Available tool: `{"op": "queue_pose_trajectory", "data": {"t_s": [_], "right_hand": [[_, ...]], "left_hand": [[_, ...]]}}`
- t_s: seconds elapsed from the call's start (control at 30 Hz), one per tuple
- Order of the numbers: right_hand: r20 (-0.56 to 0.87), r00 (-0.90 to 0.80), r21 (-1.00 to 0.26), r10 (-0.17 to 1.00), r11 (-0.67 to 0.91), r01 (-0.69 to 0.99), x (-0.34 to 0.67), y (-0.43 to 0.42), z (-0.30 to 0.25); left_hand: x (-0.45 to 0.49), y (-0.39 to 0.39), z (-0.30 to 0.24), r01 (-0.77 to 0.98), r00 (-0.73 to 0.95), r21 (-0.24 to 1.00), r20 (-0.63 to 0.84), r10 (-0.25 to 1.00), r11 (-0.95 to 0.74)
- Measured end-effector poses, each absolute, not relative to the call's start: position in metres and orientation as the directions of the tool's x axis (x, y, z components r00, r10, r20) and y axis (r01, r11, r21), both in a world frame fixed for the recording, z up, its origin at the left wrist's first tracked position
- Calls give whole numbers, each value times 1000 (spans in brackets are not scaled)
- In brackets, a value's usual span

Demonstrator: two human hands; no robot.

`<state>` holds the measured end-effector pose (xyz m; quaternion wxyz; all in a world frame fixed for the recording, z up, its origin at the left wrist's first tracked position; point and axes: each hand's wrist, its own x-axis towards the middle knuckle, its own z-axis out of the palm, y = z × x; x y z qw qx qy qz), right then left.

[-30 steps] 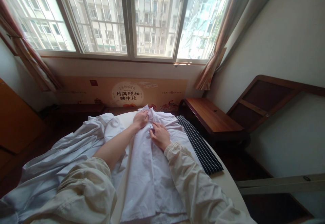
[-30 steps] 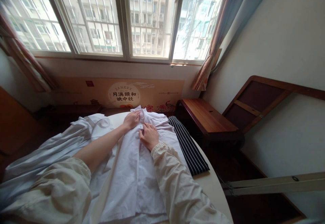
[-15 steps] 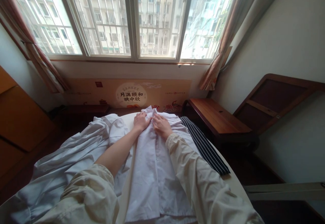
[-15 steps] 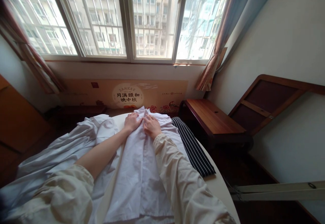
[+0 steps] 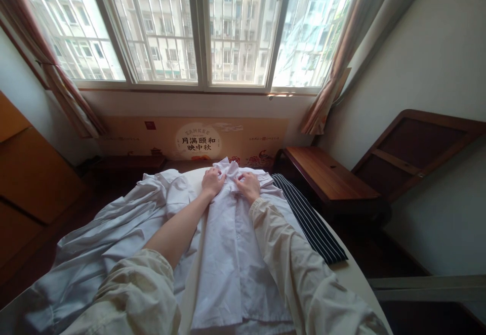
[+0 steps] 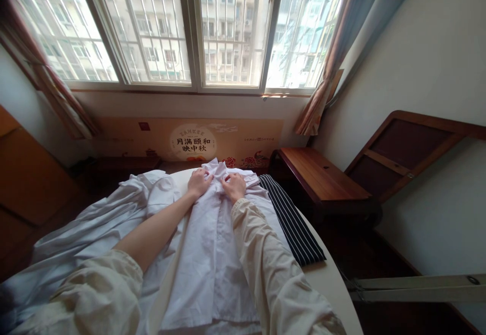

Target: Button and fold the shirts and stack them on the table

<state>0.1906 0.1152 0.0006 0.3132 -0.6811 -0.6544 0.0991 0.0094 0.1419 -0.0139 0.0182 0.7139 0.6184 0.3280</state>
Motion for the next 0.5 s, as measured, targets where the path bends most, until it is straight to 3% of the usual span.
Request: {"op": "queue_pose_trajectory", "data": {"t_s": [0.27,0.4,0.5], "right_hand": [[308,235,-727,922,69,683,188,115,-3],[223,226,-921,948,129,367,184,120,0],[150,194,-970,969,106,218,180,126,1]], "left_hand": [[10,137,-8,871,60,397,500,864,-290],[11,134,-6,853,47,418,532,845,-311],[13,131,-6,832,110,411,534,838,-371]]}}
